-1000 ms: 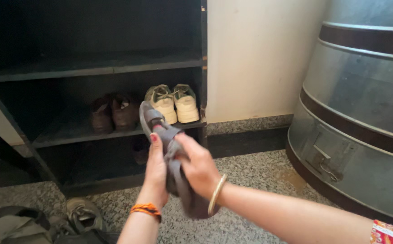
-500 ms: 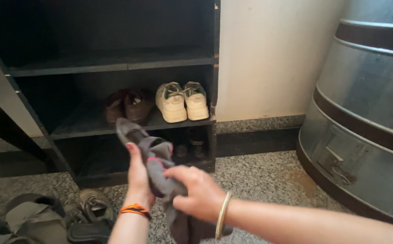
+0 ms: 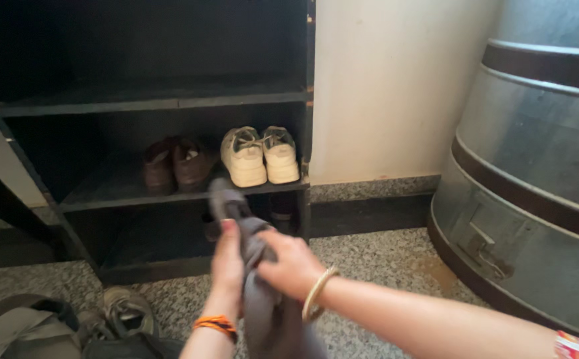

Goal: The person wipes several pairs of shoes with a cloth, handling each shoe individually. They pick up shoes from a shelf, wipe the exterior surfaces, and place them back on the shelf. The task includes cleaning sneakers and sandals using a cloth.

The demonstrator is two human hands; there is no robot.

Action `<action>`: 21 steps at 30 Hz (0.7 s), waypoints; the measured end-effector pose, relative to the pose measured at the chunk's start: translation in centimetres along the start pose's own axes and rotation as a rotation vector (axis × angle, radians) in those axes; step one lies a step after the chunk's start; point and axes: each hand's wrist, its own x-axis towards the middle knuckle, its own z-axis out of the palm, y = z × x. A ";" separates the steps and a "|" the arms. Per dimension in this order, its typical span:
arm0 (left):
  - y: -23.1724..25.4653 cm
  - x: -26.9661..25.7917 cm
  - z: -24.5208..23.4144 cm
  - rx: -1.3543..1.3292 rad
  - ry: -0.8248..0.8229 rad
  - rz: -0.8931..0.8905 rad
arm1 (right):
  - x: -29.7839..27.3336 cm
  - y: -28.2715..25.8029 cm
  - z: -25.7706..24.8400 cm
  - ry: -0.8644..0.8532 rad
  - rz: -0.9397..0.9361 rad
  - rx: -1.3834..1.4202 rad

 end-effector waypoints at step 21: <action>0.9 0.2 -2.0 -0.122 -0.279 -0.265 | -0.4 3.5 -2.8 -0.279 -0.472 -0.029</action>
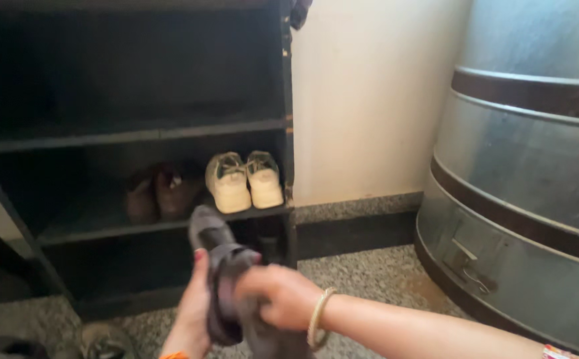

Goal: The person wipes several pairs of shoes with a cloth, handling each shoe individually. They pick up shoes from a shelf, wipe the exterior surfaces, and place them back on the shelf. The task includes cleaning sneakers and sandals using a cloth.

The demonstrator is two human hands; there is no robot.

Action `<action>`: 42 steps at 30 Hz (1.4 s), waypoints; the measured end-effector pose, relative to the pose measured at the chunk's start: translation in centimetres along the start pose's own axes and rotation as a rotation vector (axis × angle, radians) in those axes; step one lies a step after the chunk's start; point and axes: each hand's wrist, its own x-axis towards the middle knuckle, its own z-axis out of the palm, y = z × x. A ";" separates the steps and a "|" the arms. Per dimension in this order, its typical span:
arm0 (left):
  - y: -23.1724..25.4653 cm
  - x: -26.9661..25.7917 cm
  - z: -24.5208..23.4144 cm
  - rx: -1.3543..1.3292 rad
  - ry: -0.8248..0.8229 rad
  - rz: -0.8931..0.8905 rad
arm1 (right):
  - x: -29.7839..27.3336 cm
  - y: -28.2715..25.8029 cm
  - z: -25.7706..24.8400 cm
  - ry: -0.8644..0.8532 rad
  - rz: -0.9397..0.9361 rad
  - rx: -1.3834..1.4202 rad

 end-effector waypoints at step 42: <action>-2.6 -1.6 -0.3 0.140 -0.188 -0.385 | -0.2 5.3 -5.8 0.212 0.232 -0.358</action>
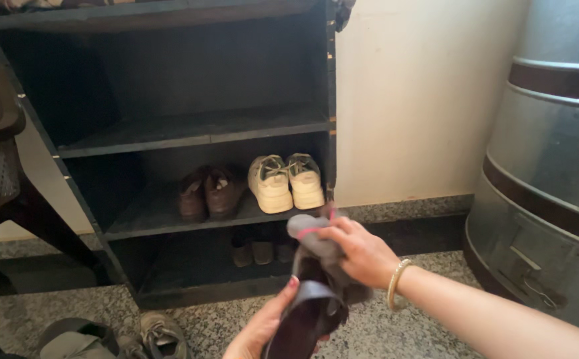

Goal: The person wipes several pairs of shoes with a cloth, handling each shoe individually. They pick up shoes from a shelf, wipe the exterior surfaces, and place them back on the shelf. The task includes cleaning sneakers and sandals using a cloth.

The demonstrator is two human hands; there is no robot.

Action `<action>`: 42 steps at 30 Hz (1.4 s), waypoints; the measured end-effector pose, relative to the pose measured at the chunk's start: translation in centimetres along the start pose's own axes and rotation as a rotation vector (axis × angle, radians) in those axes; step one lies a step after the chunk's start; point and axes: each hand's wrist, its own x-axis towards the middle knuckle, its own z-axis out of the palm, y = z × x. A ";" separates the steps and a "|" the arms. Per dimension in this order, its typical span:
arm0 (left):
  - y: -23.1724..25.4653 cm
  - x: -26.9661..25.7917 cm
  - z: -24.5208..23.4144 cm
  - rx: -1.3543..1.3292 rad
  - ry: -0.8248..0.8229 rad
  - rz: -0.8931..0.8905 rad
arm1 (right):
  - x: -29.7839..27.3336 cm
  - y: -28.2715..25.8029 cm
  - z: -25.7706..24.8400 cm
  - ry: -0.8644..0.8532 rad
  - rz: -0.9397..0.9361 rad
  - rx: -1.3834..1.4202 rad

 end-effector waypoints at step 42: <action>1.6 1.9 -4.7 -0.409 0.426 0.647 | 1.0 -7.8 -0.3 -0.583 0.392 -0.322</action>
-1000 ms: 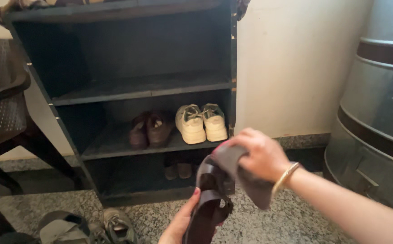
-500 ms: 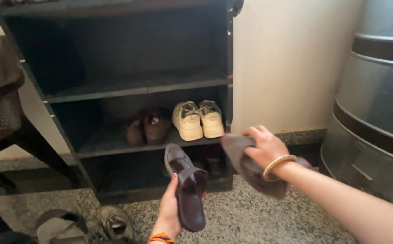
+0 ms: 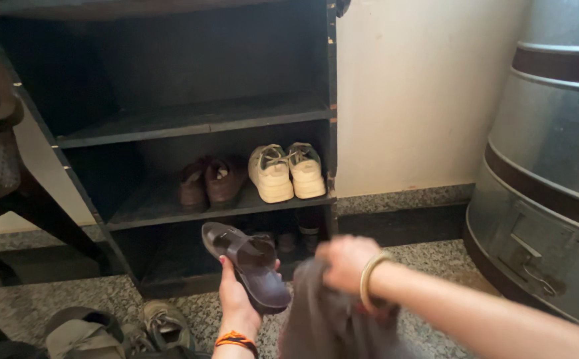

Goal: The person wipes several pairs of shoes with a cloth, handling each shoe individually. They pick up shoes from a shelf, wipe the exterior surfaces, and place them back on the shelf. The task includes cleaning sneakers and sandals using a cloth.

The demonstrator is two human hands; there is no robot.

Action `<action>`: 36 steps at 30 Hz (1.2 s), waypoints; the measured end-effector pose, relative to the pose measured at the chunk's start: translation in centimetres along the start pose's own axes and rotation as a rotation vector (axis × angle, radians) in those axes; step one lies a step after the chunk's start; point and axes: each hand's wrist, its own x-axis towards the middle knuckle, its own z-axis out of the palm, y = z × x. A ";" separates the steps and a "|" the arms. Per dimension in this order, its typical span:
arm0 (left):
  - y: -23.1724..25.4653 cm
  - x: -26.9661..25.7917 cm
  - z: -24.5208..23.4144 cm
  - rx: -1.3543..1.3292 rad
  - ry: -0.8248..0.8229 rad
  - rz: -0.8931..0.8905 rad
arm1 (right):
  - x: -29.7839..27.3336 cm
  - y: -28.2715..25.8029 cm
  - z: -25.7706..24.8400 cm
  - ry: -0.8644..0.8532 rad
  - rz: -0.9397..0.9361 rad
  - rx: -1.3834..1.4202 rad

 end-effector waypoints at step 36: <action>-5.3 -2.5 4.7 0.632 0.229 0.265 | 0.5 1.7 -2.6 0.663 -0.099 0.471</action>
